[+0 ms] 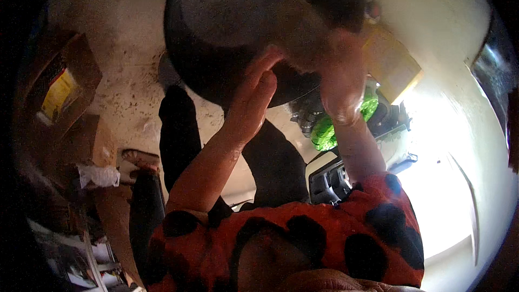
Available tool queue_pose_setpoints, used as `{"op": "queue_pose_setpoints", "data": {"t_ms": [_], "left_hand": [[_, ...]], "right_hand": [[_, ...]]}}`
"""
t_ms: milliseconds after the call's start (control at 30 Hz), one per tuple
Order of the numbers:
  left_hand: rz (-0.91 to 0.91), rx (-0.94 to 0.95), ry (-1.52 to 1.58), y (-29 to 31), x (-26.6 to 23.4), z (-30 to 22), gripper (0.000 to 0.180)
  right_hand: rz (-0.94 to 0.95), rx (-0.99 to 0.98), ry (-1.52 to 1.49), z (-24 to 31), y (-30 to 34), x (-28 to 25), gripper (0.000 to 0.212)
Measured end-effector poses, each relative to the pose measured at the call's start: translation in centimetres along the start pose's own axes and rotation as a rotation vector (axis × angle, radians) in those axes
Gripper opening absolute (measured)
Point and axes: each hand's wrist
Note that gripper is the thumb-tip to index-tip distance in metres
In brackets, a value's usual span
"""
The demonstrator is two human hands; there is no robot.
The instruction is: The person washes a cloth by hand in a bucket of water on the floor, rubbing the cloth against itself to clean it, and then rinses it under a stream of water from a pipe.
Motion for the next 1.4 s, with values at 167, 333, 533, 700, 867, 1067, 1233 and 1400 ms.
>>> {"op": "queue_pose_setpoints", "data": {"t_ms": [167, 333, 533, 700, 867, 1067, 1233, 1400], "left_hand": [[-0.139, -0.089, 0.095, -0.4, -1.0, -1.4, 0.046], [-0.239, -0.027, 0.138, -0.3, -0.8, -2.0, 0.028], [-0.277, 0.191, 0.061, 0.2, -1.0, -1.9, 0.032], [-0.381, 0.248, 0.050, -0.5, -1.2, -1.8, 0.047], [-0.406, 0.239, -0.026, -0.9, -1.4, -2.3, 0.048], [-0.406, 0.174, -0.103, -1.2, -2.0, -2.6, 0.048], [-0.370, 0.106, 0.094, -0.7, -1.8, -3.1, 0.046], [-0.355, 0.075, 0.113, -0.9, -2.2, -2.7, 0.043]], "right_hand": [[0.135, 0.340, 0.138, -2.2, 0.9, 0.5, 0.007], [0.120, 0.270, 0.248, -2.9, 0.7, 1.0, 0.012], [-0.109, 0.144, 0.545, -5.3, 0.9, 0.5, 0.012], [-0.230, 0.205, 0.232, -5.2, -0.1, 0.8, 0.018], [0.125, 0.025, 0.604, -6.4, -1.7, 1.2, 0.030], [-0.151, -0.040, 1.168, -11.8, -11.0, 1.7, 0.016], [-0.121, 0.226, 1.275, -17.7, -17.1, 1.3, 0.014], [-0.092, 0.156, 1.199, -17.5, -16.5, 0.7, 0.012]]}}
Point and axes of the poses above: each hand's wrist, its own y-axis away from the middle knuckle, its own x-axis out of the palm, z = x × y, and after that the axes turned 11 degrees about z, right-handed
